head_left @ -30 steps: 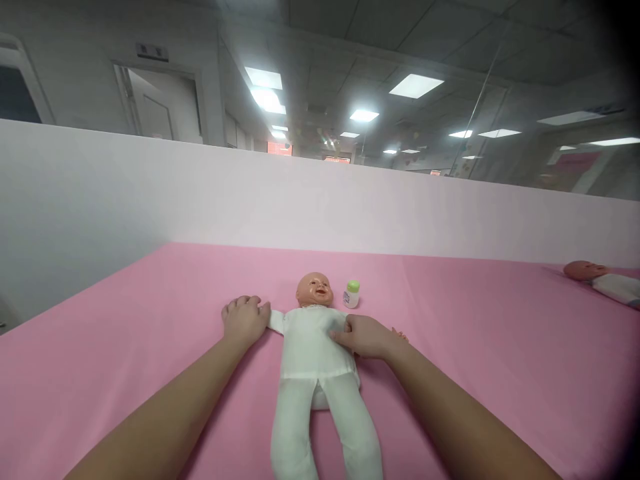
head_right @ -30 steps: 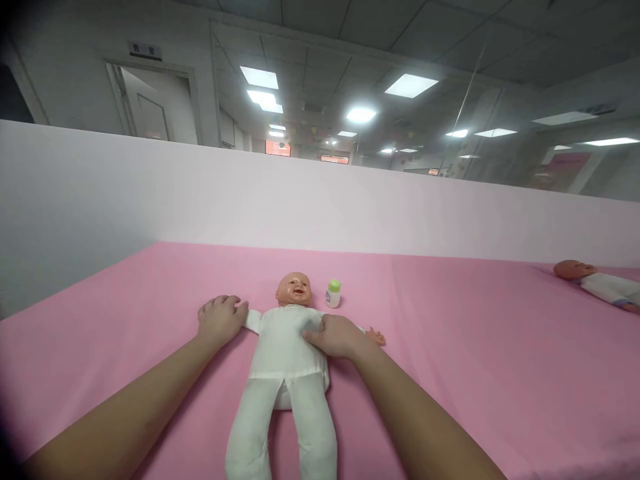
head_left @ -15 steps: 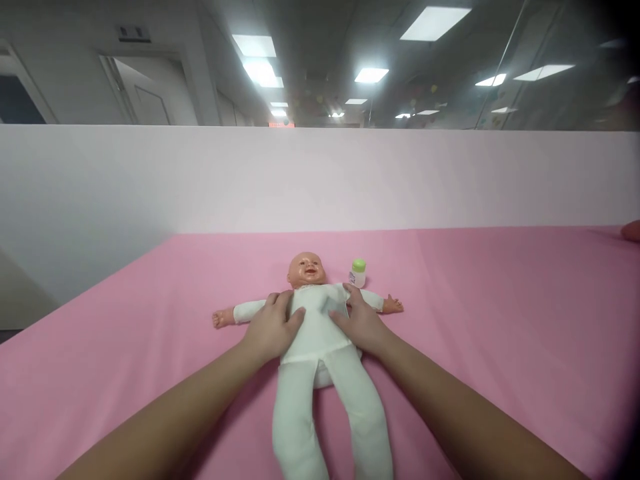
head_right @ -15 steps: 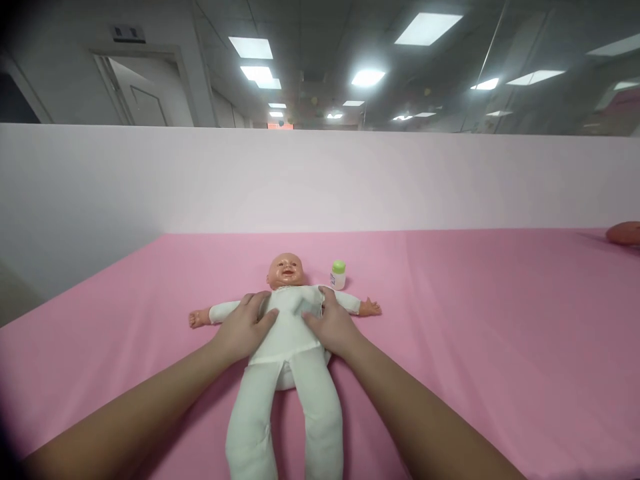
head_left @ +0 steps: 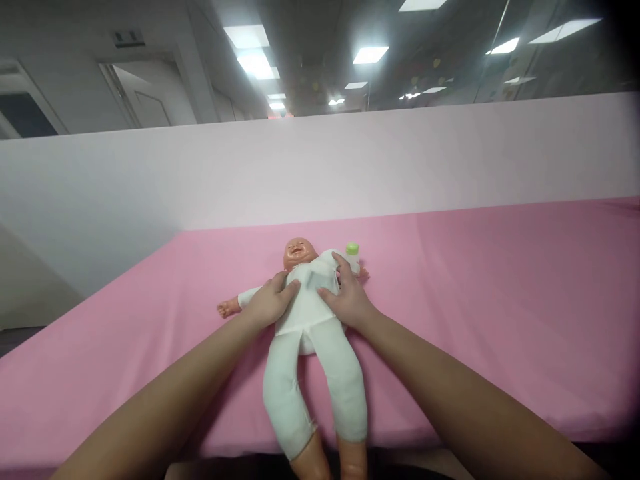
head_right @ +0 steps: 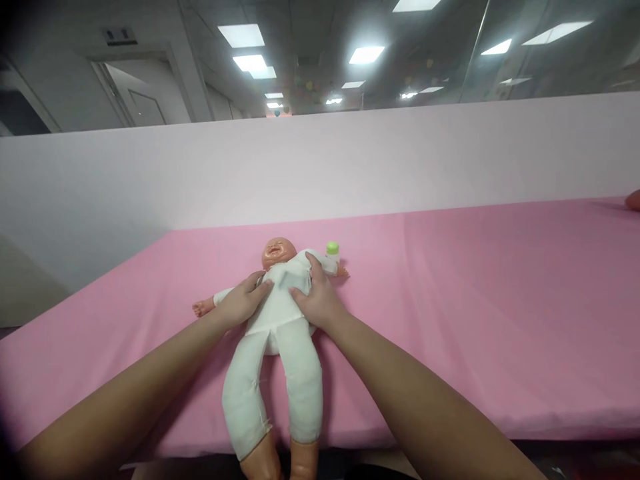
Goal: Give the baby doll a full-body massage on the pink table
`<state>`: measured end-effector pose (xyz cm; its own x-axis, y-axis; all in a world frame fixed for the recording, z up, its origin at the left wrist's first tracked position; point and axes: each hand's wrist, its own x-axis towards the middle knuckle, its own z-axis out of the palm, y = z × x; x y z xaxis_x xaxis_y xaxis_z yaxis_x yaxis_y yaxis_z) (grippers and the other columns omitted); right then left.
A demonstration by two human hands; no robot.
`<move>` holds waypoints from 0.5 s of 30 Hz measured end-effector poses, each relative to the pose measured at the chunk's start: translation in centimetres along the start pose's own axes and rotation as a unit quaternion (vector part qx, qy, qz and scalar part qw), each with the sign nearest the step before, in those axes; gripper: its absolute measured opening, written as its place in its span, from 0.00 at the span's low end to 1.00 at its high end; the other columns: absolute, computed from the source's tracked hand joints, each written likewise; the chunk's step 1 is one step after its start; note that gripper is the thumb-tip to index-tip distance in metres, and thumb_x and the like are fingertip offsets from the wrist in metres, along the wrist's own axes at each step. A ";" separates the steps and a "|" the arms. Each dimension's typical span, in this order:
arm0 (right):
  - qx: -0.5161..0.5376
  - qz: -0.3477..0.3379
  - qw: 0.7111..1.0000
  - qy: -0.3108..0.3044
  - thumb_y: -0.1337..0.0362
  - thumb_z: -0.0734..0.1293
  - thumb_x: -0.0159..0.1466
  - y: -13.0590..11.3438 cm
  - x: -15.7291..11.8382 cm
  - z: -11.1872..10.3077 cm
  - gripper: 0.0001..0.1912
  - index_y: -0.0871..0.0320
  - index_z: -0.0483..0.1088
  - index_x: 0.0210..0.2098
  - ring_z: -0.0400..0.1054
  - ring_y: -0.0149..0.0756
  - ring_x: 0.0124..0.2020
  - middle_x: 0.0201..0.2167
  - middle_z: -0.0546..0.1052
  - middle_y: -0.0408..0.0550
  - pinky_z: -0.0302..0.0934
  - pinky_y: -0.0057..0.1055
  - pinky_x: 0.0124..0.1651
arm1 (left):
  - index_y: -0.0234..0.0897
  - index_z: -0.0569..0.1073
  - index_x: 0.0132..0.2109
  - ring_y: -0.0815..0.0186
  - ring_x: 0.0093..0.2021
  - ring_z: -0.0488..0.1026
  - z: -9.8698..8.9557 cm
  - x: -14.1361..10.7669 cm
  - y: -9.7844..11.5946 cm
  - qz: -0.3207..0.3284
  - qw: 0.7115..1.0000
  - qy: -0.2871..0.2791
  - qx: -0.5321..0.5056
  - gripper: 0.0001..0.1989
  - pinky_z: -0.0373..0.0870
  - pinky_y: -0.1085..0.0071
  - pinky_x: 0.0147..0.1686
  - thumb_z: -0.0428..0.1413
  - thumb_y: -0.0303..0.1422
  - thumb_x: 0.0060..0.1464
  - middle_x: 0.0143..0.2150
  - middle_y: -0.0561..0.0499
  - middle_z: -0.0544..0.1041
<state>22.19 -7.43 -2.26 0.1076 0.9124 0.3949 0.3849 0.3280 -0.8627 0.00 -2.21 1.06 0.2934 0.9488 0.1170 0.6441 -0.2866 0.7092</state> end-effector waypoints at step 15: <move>0.185 -0.216 0.949 -0.136 0.52 0.67 0.70 -3.7 -1.7 -0.9 0.22 0.48 0.69 0.62 0.57 0.53 0.72 0.69 0.66 0.50 0.53 0.52 0.72 | 0.37 0.72 0.64 0.44 0.63 0.72 3.0 -2.0 3.0 -0.061 0.717 -0.245 -0.649 0.36 0.67 0.50 0.63 0.51 0.60 0.63 0.58 0.37 0.79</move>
<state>21.38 -10.39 0.58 -0.2478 0.6866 0.6835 -0.0138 0.7029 -0.7112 3.45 -5.38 0.86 0.7087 0.7048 -0.0329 -0.4225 0.4612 0.7803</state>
